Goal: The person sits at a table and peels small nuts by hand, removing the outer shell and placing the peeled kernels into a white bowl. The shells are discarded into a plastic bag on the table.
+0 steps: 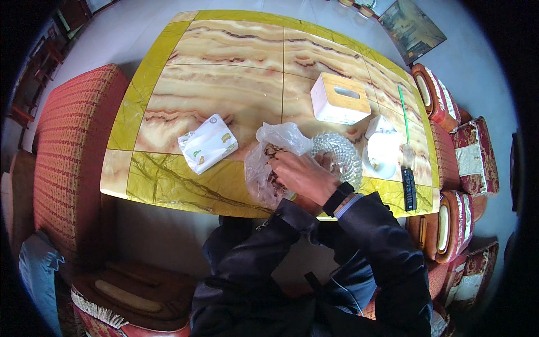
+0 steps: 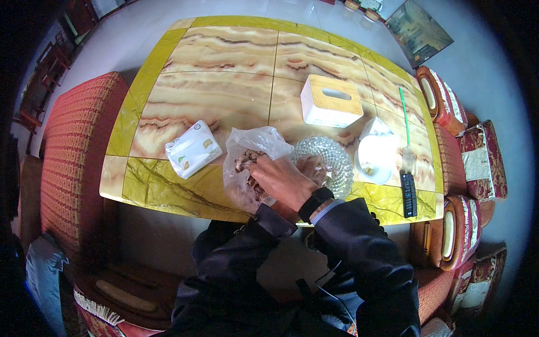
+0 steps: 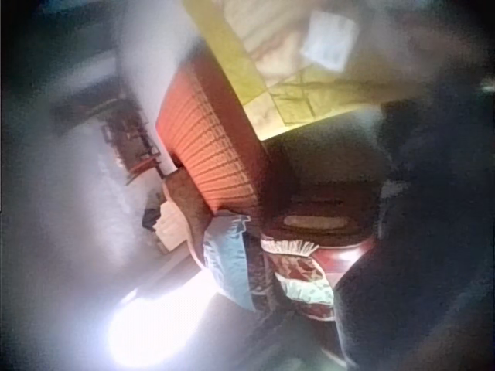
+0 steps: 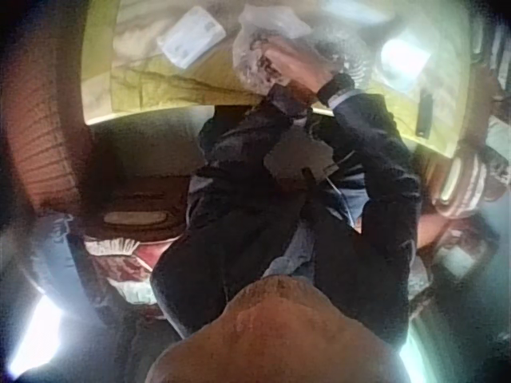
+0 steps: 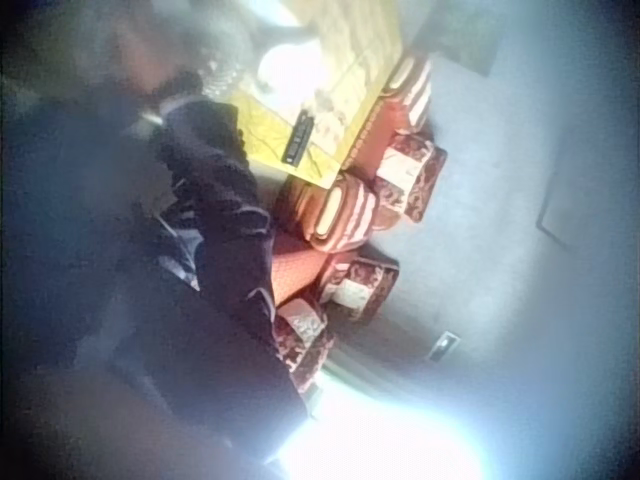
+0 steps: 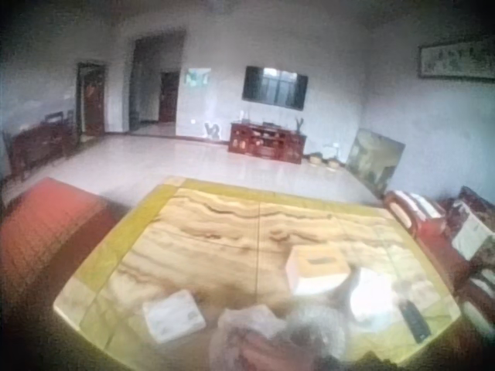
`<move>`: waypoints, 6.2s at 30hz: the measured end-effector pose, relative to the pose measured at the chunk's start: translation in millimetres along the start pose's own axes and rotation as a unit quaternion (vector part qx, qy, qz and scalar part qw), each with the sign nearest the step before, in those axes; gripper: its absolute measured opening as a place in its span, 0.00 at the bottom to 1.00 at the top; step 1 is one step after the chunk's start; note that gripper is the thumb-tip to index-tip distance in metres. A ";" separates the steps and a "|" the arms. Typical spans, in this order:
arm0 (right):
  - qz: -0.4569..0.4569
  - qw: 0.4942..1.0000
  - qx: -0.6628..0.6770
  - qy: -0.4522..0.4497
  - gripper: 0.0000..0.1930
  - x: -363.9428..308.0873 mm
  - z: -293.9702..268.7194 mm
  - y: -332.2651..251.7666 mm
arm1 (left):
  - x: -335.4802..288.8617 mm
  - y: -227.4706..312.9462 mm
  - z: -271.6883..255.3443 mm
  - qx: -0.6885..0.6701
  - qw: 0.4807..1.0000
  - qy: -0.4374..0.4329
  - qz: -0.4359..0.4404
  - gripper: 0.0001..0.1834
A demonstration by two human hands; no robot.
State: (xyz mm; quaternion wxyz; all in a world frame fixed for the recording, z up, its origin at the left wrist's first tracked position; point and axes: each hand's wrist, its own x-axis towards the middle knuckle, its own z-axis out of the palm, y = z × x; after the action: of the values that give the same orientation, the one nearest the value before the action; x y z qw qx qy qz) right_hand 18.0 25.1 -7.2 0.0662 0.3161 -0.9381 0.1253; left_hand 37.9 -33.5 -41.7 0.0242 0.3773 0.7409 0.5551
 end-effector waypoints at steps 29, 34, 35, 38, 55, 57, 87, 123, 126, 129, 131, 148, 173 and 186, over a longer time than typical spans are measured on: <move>0.344 0.778 0.403 0.338 0.08 -77.9 -75.9 21.2 | 40.0 16.3 -15.0 -0.726 0.621 0.037 -0.293 0.18; 0.303 0.869 0.248 0.301 0.12 -94.3 -63.4 41.0 | 46.4 15.0 -7.8 -0.727 0.616 0.028 -0.303 0.22; 0.289 0.881 0.227 0.297 0.12 -97.5 -62.3 44.0 | 47.5 14.9 -6.6 -0.722 0.615 0.034 -0.316 0.23; 0.299 0.865 0.271 0.298 0.14 -104.7 -58.2 49.0 | 49.7 13.8 -3.5 -0.710 0.615 0.047 -0.342 0.23; 0.287 0.798 0.455 0.271 0.24 -102.5 -59.2 38.1 | 44.6 13.7 -1.5 -0.630 0.714 0.013 -0.304 0.13; 0.259 0.804 0.461 0.273 0.25 -100.5 -55.4 37.9 | 44.6 14.0 -3.6 -0.599 0.744 0.030 -0.295 0.12; 0.306 0.750 0.489 0.323 0.14 -115.4 -47.9 48.4 | 44.0 13.6 -10.0 -0.349 0.913 0.066 -0.199 0.11; 0.245 0.872 0.269 0.328 0.12 -114.1 -56.5 52.0 | 48.3 18.1 -13.5 -0.439 0.846 0.020 -0.301 0.04; 0.242 0.872 0.283 0.318 0.12 -115.9 -58.0 52.7 | 48.8 14.3 -15.9 -0.421 0.856 -0.001 -0.300 0.05; 0.230 0.883 0.269 0.308 0.12 -116.8 -58.5 53.3 | 47.8 12.6 -18.1 -0.428 0.848 -0.011 -0.312 0.05; 0.230 0.883 0.277 0.301 0.12 -117.6 -58.3 52.2 | 46.8 12.5 -18.5 -0.431 0.843 -0.014 -0.321 0.05; 0.230 0.872 0.294 0.315 0.12 -117.0 -50.1 48.9 | 47.8 3.2 -15.1 -0.504 0.796 -0.014 -0.334 0.02; 0.327 0.501 0.707 0.378 0.13 -113.9 -45.5 43.5 | 48.5 10.7 -10.5 -0.302 0.915 0.015 -0.268 0.02; 0.367 0.682 0.538 0.334 0.11 -118.7 -46.6 45.1 | 51.4 15.4 -22.2 -0.390 0.879 0.014 -0.273 0.07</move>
State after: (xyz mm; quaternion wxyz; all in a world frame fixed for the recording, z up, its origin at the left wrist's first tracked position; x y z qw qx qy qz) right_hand 86.6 141.1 4.6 0.1425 -0.1352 -0.6660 0.7196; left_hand -0.8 -19.7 -0.6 0.3098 0.1124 0.5386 0.7754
